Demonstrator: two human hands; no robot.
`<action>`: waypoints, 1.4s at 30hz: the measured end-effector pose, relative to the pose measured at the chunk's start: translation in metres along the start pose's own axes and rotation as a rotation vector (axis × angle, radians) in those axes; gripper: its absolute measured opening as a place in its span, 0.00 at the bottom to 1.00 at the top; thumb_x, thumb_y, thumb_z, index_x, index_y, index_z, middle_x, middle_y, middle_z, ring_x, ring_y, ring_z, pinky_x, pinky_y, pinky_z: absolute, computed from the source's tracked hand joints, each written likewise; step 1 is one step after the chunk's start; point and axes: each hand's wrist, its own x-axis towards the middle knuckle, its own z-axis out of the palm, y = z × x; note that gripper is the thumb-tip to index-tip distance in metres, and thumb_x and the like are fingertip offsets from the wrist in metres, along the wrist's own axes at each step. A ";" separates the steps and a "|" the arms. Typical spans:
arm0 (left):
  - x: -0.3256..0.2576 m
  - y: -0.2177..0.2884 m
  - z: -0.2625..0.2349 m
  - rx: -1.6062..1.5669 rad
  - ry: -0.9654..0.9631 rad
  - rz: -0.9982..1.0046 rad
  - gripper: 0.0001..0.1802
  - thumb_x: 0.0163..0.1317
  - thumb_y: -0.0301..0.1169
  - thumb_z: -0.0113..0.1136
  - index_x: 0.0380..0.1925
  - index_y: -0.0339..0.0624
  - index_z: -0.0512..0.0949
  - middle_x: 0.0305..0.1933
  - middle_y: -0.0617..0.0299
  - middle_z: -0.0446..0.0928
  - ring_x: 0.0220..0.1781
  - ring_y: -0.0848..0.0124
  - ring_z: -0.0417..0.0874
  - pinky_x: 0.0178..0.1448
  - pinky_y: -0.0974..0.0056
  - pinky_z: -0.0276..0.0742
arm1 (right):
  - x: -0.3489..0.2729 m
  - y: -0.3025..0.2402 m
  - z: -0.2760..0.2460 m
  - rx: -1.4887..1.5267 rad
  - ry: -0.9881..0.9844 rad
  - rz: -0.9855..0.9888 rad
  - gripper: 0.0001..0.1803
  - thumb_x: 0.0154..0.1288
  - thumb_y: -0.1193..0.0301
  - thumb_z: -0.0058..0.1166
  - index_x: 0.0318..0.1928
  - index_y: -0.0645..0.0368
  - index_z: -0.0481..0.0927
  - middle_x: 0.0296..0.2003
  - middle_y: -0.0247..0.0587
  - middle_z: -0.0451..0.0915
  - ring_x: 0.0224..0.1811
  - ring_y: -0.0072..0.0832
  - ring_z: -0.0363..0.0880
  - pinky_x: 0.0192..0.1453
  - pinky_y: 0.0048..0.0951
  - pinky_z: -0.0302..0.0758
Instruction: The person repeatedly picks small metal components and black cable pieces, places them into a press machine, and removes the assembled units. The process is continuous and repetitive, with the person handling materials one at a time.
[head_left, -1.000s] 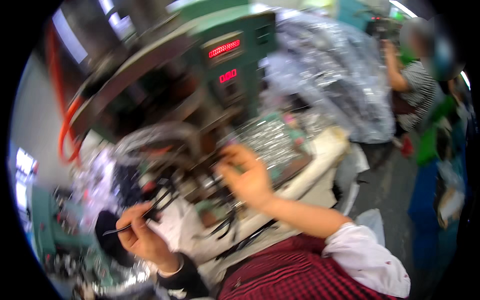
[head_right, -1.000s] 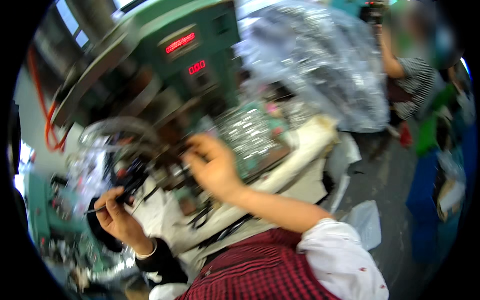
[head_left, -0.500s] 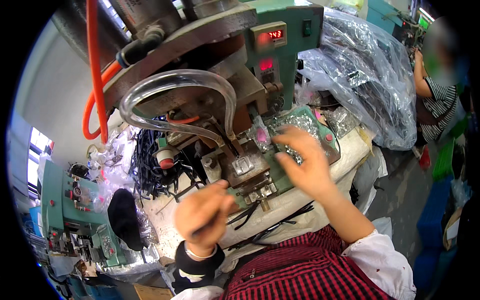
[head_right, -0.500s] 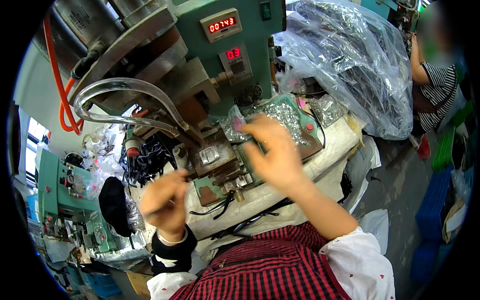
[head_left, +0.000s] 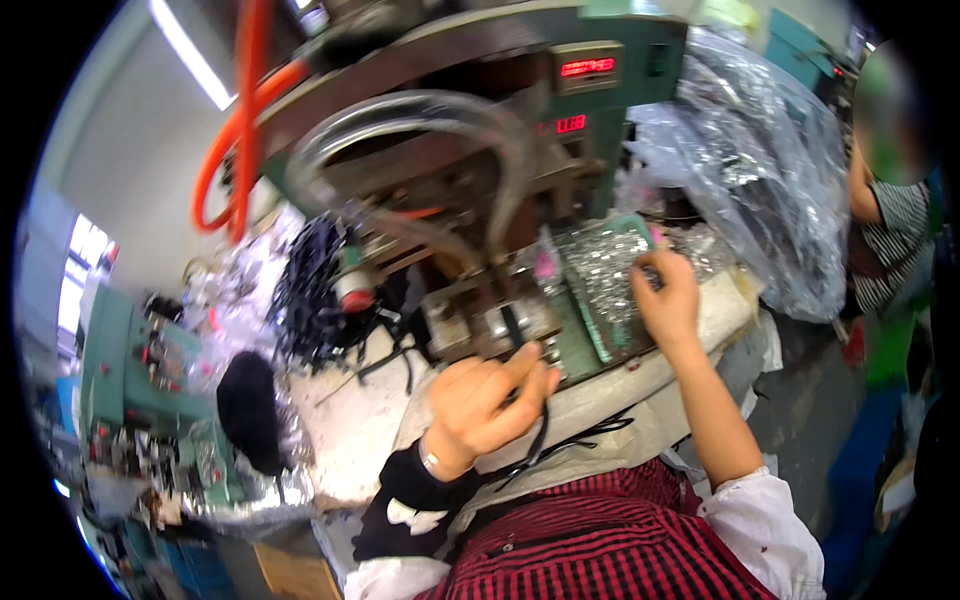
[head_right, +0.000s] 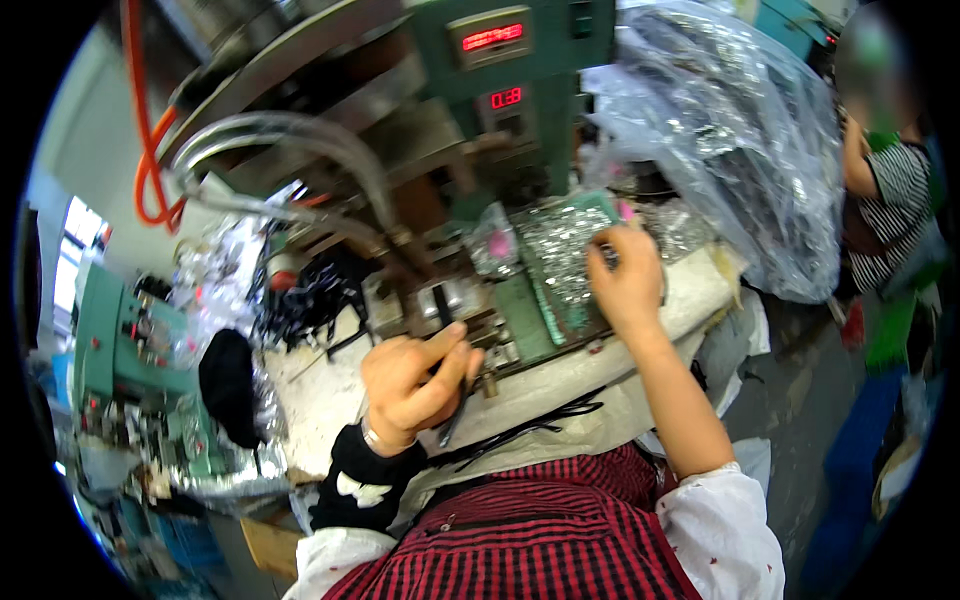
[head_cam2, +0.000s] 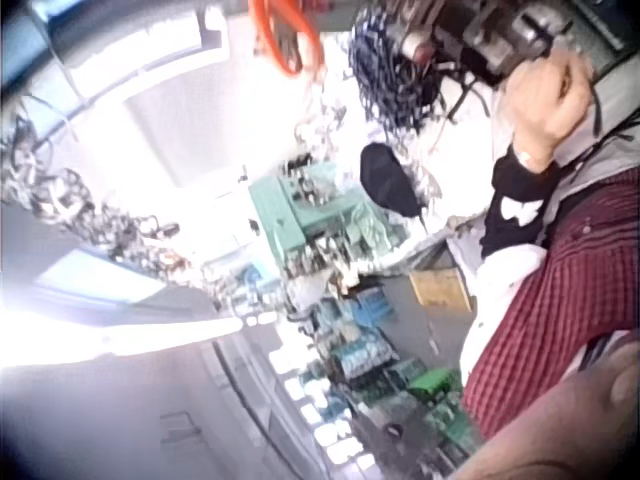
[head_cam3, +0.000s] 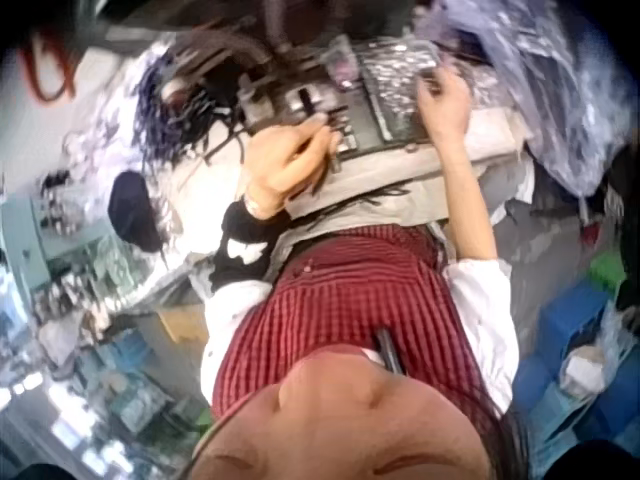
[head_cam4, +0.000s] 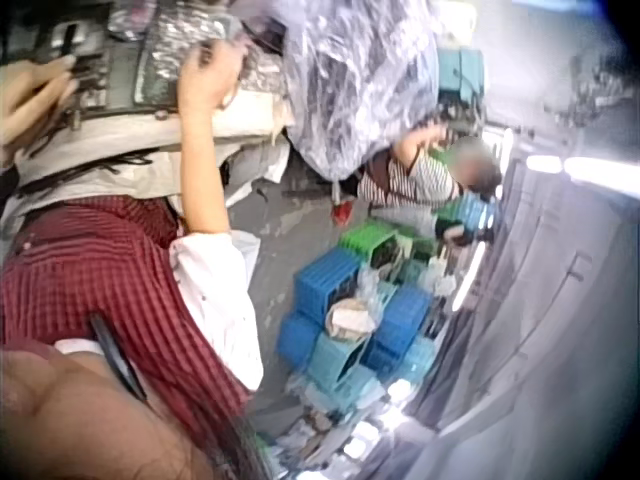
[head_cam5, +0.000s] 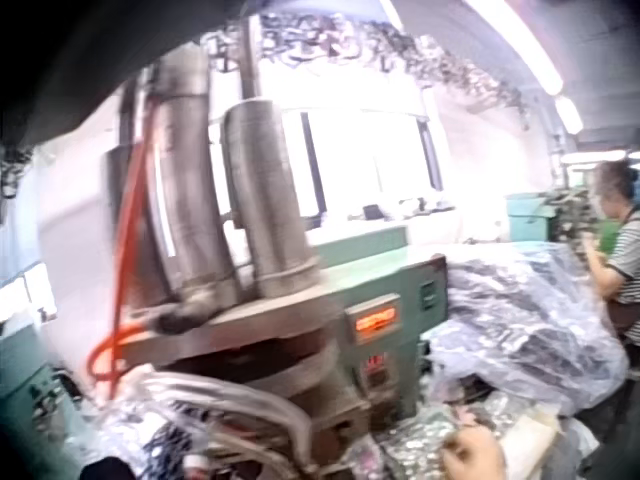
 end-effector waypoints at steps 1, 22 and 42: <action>-0.001 -0.001 0.003 0.044 0.051 0.018 0.12 0.51 0.28 0.76 0.32 0.43 0.81 0.39 0.57 0.86 0.19 0.77 0.75 0.21 0.71 0.66 | 0.001 -0.002 0.000 0.018 0.017 0.009 0.05 0.56 0.73 0.62 0.33 0.58 0.81 0.33 0.43 0.82 0.41 0.45 0.80 0.47 0.42 0.75; -0.180 -0.096 -0.046 0.672 -0.559 -0.764 0.02 0.52 0.26 0.62 0.25 0.40 0.80 0.35 0.53 0.74 0.37 0.52 0.79 0.41 0.52 0.77 | -0.004 -0.048 0.023 0.406 -0.007 0.113 0.07 0.61 0.79 0.60 0.41 0.61 0.83 0.36 0.44 0.84 0.42 0.40 0.82 0.48 0.36 0.76; -0.121 -0.046 -0.033 -0.262 0.401 -1.214 0.07 0.72 0.27 0.59 0.36 0.34 0.81 0.35 0.60 0.85 0.26 0.83 0.76 0.27 0.77 0.66 | -0.012 -0.138 0.027 0.988 -0.170 0.203 0.12 0.62 0.81 0.61 0.47 0.65 0.78 0.39 0.42 0.84 0.41 0.26 0.83 0.48 0.25 0.76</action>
